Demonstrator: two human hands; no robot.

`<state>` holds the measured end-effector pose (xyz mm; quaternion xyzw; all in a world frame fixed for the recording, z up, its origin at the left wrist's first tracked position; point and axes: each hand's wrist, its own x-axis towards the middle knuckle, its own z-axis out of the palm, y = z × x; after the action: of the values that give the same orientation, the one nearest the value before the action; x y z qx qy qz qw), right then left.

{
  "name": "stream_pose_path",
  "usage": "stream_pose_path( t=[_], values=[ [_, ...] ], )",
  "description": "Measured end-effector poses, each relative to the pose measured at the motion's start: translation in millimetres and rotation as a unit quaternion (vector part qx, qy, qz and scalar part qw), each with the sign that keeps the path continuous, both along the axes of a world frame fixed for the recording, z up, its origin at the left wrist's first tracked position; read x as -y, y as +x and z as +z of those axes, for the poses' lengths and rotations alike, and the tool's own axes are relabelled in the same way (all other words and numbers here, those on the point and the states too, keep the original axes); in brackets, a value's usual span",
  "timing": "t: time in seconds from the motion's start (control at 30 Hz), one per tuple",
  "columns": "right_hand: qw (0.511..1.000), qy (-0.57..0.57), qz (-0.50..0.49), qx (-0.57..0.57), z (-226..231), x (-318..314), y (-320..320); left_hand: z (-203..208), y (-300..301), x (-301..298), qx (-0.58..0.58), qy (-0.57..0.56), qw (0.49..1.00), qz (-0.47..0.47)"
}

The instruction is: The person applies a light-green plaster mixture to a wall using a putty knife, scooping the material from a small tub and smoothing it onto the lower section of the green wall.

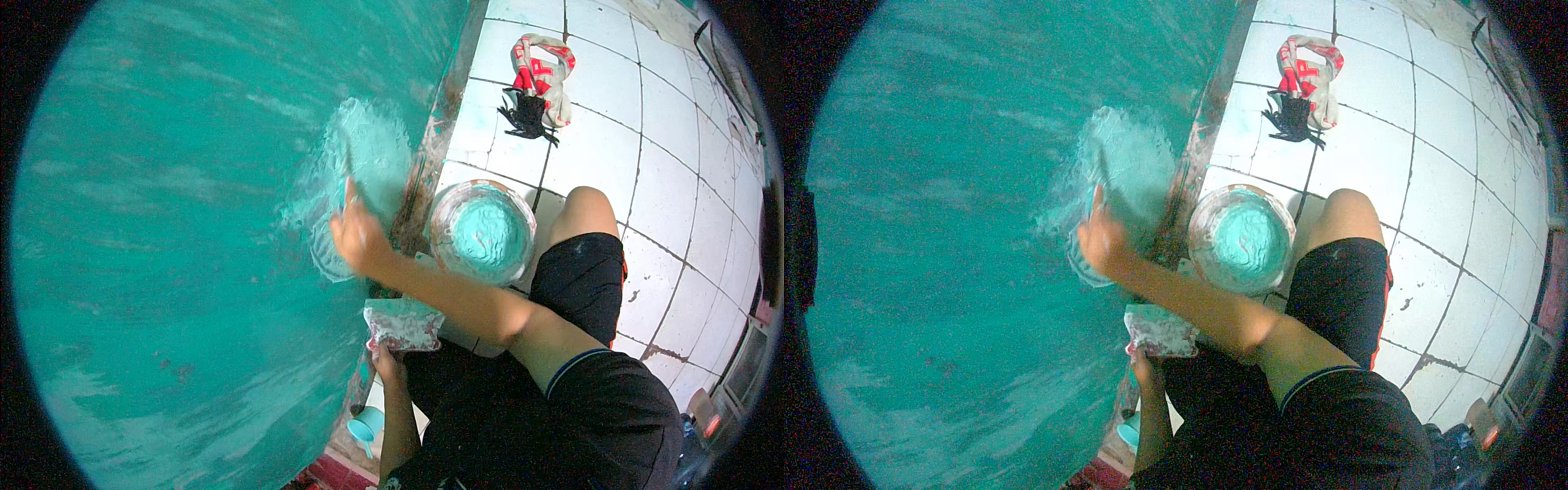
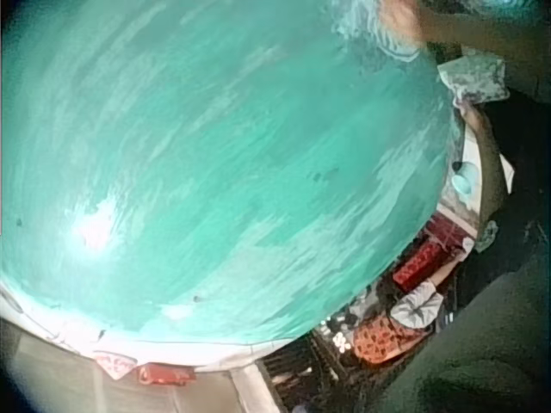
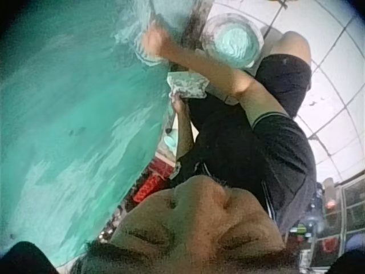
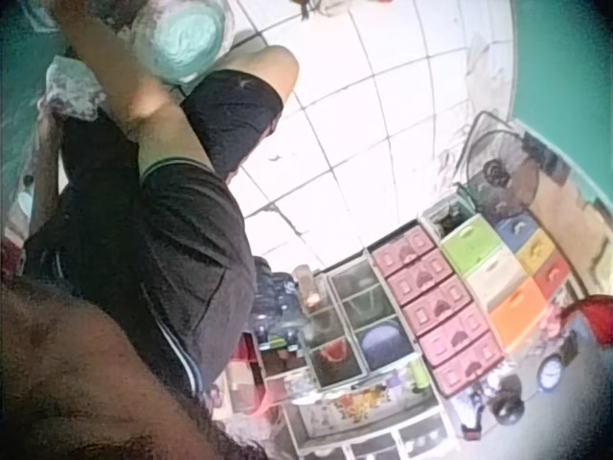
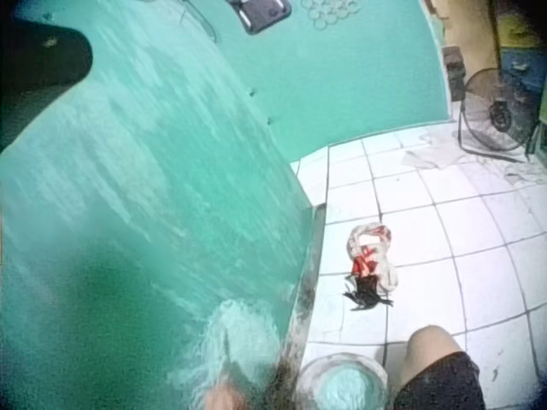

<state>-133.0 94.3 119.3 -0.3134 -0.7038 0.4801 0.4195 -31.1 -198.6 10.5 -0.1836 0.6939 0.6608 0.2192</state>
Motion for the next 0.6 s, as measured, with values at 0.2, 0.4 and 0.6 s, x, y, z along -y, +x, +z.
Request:
stream_pose_path(
  t=[0.2, 0.4, 0.6],
  values=[
    [0.997, -0.082, 0.002, 0.009, -6, -63, -29, 7, -6, 2, 0.017, -0.026, 0.999, 0.008],
    [0.994, -0.049, 0.099, 0.027, 6, 16, 7, 18, 0, -6, 0.007, -0.034, 0.999, 0.038],
    [0.999, -0.037, -0.013, 0.015, -10, -60, -9, 25, 2, -21, -0.006, -0.008, 1.000, 0.016]
  ],
)
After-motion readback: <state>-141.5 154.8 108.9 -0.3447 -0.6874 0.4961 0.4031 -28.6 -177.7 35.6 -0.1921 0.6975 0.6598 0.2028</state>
